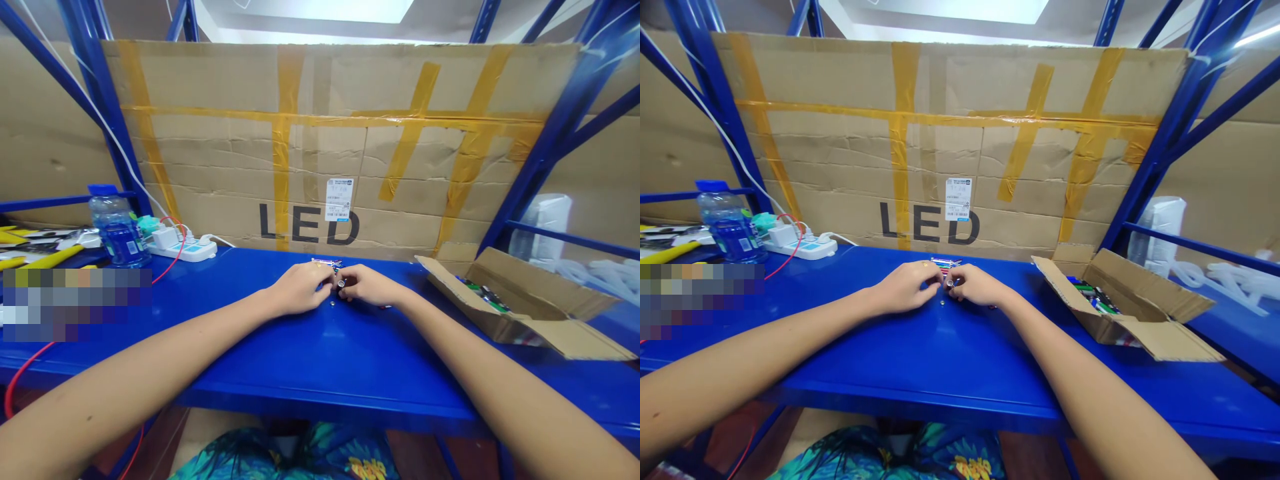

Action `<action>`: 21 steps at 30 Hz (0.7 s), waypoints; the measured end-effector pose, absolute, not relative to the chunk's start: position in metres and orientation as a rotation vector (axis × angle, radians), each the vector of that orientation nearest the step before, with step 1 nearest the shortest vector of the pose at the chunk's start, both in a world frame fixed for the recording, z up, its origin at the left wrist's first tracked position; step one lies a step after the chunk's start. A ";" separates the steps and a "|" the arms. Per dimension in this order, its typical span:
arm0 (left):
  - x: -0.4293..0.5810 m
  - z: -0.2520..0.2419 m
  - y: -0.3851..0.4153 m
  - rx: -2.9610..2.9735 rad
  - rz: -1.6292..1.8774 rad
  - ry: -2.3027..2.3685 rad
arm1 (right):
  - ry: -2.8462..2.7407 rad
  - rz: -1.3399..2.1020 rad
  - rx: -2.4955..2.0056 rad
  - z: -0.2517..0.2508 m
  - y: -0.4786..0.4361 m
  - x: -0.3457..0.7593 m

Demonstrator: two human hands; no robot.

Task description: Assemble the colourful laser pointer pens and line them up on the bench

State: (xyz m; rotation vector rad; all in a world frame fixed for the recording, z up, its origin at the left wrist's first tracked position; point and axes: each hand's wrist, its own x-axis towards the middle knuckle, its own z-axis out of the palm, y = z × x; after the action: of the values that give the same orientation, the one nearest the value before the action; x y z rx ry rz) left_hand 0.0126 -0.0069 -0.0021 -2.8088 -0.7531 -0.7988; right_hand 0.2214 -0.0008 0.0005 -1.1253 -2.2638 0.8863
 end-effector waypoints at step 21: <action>0.015 -0.009 -0.007 -2.740 -0.850 -0.723 | -2.291 0.888 -1.094 0.003 -0.004 0.220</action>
State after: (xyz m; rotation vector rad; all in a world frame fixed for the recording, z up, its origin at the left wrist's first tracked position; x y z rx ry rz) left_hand 0.0151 -0.0066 -0.0086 -2.7401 -0.7233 -0.8499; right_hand 0.2197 -0.0045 0.0026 -1.0938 -2.2913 0.8885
